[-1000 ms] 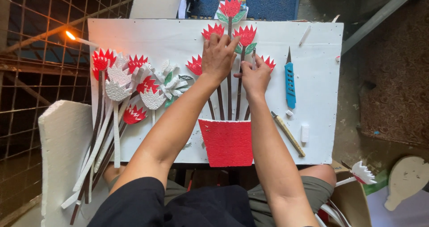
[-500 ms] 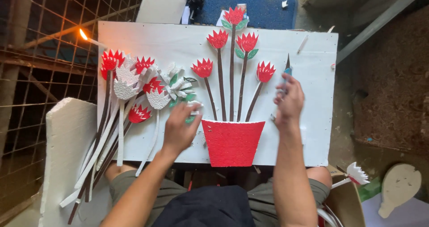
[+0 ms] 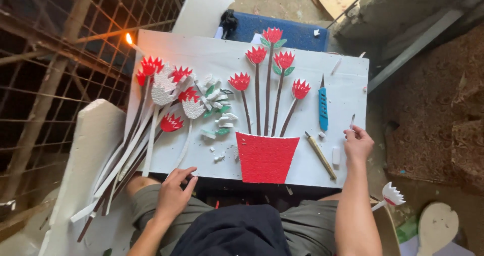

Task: Attaching green foam leaves to brown stems of a decorative flower arrangement.

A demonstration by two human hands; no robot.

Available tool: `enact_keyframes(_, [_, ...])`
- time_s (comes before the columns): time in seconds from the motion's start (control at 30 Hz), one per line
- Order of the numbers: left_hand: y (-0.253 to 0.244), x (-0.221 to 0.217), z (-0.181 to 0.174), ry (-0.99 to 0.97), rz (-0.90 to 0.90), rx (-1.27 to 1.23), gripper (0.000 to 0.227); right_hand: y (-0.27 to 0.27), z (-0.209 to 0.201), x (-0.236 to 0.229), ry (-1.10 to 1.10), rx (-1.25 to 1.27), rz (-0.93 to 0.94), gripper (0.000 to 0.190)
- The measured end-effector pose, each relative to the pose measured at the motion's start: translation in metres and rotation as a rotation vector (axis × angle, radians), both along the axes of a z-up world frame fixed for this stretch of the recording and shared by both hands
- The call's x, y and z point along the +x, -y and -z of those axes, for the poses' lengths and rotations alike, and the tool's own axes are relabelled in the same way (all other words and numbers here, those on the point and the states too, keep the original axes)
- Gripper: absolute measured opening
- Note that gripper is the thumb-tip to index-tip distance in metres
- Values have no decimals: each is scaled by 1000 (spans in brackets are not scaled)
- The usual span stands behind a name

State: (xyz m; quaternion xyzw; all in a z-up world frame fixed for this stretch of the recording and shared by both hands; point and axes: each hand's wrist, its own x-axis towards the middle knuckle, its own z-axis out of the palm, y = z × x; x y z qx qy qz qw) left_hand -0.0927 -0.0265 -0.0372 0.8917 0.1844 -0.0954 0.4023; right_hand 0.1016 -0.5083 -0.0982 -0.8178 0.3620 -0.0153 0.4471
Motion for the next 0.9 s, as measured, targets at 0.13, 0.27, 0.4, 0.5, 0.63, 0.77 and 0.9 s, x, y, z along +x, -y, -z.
enact_keyframes(0.13, [-5,10,-4,67,13,12,28,27,63,8,-12,-145,-49,25])
enact_keyframes(0.27, [-10,38,6,184,85,117,22,39,92,12,20,-334,-105,26])
enact_keyframes(0.4, [1,89,33,257,139,183,21,29,78,3,35,-399,-140,32])
enact_keyframes(0.5, [20,123,61,234,227,251,26,8,51,-18,66,-372,-104,32])
enact_keyframes(0.63, [44,157,97,315,299,408,28,-35,-3,-56,184,-329,-168,29])
enact_keyframes(0.77, [49,171,108,325,334,469,35,-51,-16,-99,207,-277,-174,25])
enact_keyframes(0.9, [44,178,112,269,399,496,35,-52,-6,-122,144,-328,-201,25])
